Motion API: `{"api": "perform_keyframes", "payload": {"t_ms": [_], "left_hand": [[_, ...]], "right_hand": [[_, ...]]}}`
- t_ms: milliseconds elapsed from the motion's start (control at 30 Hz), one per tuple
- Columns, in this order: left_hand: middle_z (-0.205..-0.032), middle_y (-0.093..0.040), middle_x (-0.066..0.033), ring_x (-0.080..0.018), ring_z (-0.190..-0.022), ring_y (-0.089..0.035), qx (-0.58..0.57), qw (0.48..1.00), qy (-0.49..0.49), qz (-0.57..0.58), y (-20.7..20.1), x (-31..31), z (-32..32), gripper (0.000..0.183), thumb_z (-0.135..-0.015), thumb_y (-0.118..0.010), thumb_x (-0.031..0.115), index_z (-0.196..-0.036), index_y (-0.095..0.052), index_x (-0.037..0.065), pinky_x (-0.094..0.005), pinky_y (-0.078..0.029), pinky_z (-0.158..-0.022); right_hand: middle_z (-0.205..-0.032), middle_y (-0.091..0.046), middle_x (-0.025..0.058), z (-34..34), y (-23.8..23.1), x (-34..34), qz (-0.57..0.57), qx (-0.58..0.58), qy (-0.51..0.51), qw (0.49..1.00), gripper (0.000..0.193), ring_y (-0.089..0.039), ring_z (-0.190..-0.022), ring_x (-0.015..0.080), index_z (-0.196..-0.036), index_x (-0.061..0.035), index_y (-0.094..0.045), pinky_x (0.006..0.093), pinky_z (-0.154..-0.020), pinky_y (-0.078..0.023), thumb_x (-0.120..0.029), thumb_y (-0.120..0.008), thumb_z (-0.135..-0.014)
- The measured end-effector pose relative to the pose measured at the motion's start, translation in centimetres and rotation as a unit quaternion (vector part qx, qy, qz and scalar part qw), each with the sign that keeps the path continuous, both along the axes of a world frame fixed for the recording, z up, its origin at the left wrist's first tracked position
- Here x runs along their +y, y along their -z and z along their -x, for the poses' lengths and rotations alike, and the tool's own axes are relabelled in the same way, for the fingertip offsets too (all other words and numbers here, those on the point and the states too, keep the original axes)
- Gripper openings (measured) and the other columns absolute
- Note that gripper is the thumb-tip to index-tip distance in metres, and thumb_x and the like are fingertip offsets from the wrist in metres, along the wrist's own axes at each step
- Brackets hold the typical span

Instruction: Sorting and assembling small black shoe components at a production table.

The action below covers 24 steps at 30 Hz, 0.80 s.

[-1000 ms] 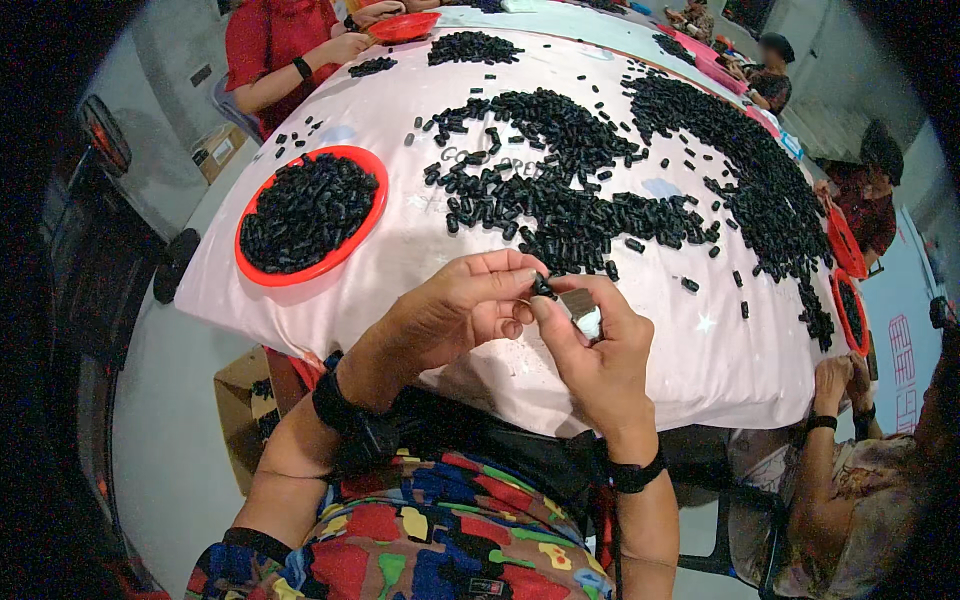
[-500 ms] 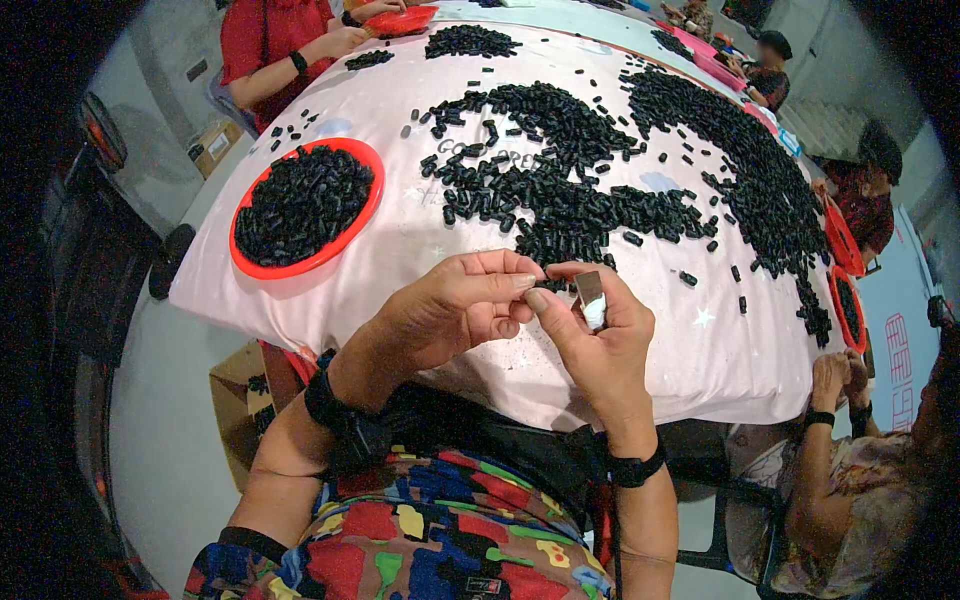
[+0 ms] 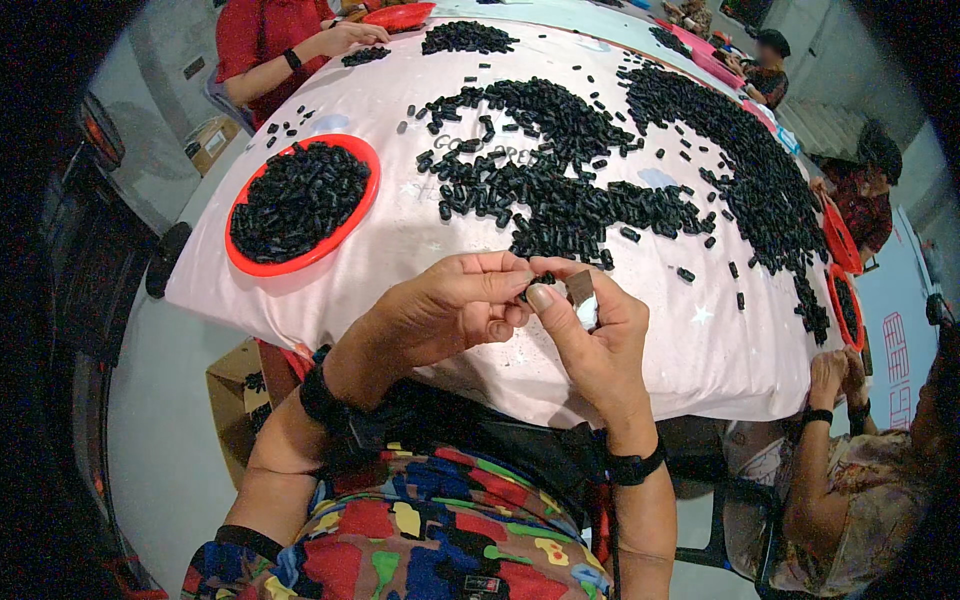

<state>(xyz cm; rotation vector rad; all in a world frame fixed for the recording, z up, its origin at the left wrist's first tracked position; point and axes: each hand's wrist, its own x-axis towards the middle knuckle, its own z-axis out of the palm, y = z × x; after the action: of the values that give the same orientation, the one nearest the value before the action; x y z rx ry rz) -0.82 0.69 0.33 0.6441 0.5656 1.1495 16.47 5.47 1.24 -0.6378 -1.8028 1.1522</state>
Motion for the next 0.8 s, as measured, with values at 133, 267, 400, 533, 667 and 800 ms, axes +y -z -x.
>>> {"api": "perform_keyframes", "payload": {"t_ms": [133,267,400,533,667,800], "left_hand": [[-0.089,-0.057,-0.0027,-0.0066,-0.075,-0.054,0.001,1.0,0.009,0.01,-0.2,-0.1,0.1,0.029,-0.091,-0.059,0.021,-0.113,-0.055,0.002,-0.0175,-0.046,-0.065],[-0.09,-0.057,-0.0034,-0.0063,-0.077,-0.054,0.003,1.0,-0.002,0.009,-0.6,-0.2,0.0,0.028,-0.091,-0.059,0.019,-0.112,-0.055,0.002,-0.0178,-0.046,-0.067],[-0.092,-0.059,-0.0033,-0.0058,-0.077,-0.054,0.001,0.999,-0.036,-0.021,-1.1,-0.4,-0.1,0.024,-0.09,-0.06,0.016,-0.11,-0.056,0.003,-0.0182,-0.046,-0.07],[-0.091,-0.06,-0.0009,-0.0052,-0.076,-0.053,0.033,0.995,-0.076,-0.057,-1.0,-0.4,-0.2,0.023,-0.088,-0.062,0.013,-0.109,-0.058,0.003,-0.0176,-0.044,-0.069],[-0.089,-0.06,0.0009,-0.0047,-0.073,-0.051,0.05,0.993,-0.082,-0.071,-0.7,-0.2,-0.1,0.023,-0.088,-0.061,0.013,-0.109,-0.059,0.003,-0.0179,-0.043,-0.068],[-0.088,-0.06,0.0019,-0.0042,-0.072,-0.05,0.075,0.991,-0.078,-0.076,-0.6,-0.2,-0.1,0.022,-0.09,-0.059,0.015,-0.109,-0.06,0.003,-0.0184,-0.042,-0.067]], "right_hand": [[-0.086,-0.067,0.0048,-0.3,-0.8,-0.2,0.01,-0.008,-0.007,1.0,0.022,-0.058,-0.077,0.0071,-0.103,0.0019,-0.065,0.0218,-0.071,-0.046,-0.014,-0.064,-0.086],[-0.085,-0.067,0.0043,-0.5,-0.7,-0.1,0.024,-0.011,0.004,1.0,0.022,-0.058,-0.077,0.0069,-0.102,0.0021,-0.066,0.0218,-0.071,-0.046,-0.014,-0.062,-0.088],[-0.084,-0.067,0.0038,-0.2,-0.5,0.0,0.036,0.001,0.036,0.999,0.021,-0.057,-0.075,0.0064,-0.101,0.0024,-0.066,0.0211,-0.069,-0.045,-0.014,-0.062,-0.088],[-0.078,-0.064,0.0007,-0.3,-0.2,-0.2,0.014,-0.012,0.055,0.998,0.019,-0.053,-0.071,0.0048,-0.097,0.0012,-0.066,0.0202,-0.064,-0.042,-0.015,-0.063,-0.088],[-0.072,-0.061,-0.0015,0.0,0.0,-0.6,-0.037,-0.031,0.053,0.997,0.017,-0.05,-0.067,0.0041,-0.092,0.0007,-0.066,0.0199,-0.059,-0.04,-0.016,-0.065,-0.087],[-0.07,-0.06,-0.0009,0.0,-0.1,-0.6,-0.048,-0.047,0.051,0.996,0.016,-0.049,-0.064,0.0041,-0.09,0.0001,-0.065,0.0202,-0.056,-0.04,-0.016,-0.066,-0.085]]}}
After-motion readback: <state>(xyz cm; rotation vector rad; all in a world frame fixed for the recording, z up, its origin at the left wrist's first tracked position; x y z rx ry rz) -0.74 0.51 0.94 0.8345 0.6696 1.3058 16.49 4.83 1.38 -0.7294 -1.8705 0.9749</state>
